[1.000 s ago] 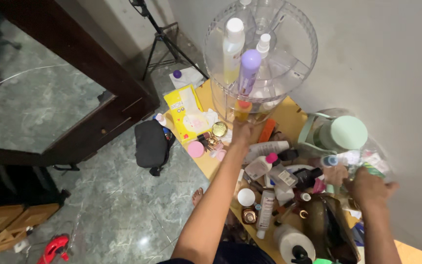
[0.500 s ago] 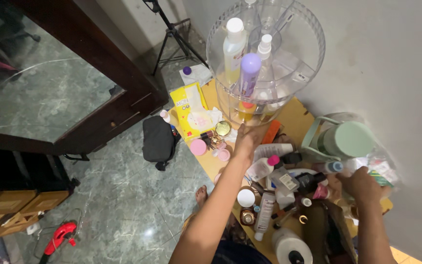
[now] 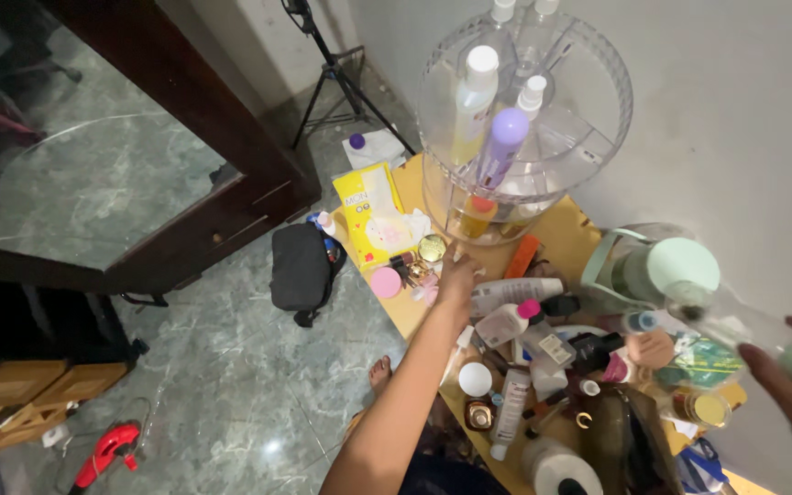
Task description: The person wipes a clear plastic rotating organizer with a tissue, then places various cosmetic bottles and tubes into its compartments. The person arranges the items one by one on the cluttered table.
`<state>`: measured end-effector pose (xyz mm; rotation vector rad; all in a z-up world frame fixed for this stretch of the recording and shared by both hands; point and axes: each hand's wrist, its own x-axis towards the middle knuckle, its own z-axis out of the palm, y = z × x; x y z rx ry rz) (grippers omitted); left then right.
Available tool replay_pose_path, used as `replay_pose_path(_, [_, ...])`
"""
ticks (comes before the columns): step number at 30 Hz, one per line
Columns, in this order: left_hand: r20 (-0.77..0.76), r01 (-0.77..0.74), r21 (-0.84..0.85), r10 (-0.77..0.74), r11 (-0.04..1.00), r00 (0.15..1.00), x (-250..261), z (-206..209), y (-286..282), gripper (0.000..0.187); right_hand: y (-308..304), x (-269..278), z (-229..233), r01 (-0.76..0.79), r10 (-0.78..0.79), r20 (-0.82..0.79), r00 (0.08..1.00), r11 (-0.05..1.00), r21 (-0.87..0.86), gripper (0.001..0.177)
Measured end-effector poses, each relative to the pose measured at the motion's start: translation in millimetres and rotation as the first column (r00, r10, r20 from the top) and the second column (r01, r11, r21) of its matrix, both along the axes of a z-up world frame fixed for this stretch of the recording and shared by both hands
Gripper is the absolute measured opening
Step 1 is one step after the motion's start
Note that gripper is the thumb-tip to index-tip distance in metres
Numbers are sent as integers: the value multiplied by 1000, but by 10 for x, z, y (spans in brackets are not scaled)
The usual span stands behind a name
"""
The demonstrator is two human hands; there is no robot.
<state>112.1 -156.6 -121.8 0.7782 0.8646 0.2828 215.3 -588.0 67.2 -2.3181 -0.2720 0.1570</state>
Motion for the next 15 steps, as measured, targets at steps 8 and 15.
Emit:
replay_pose_path(8, [-138,195,216,-168,957,976,158,204,143,70,1630,-941,1355,100,98,451,887,913,-395,53])
replay_pose_path(15, [-118,124,919,-41,373,992,494,184,186,99,2736,-790,842,-143,164,98,982,971,-189,54])
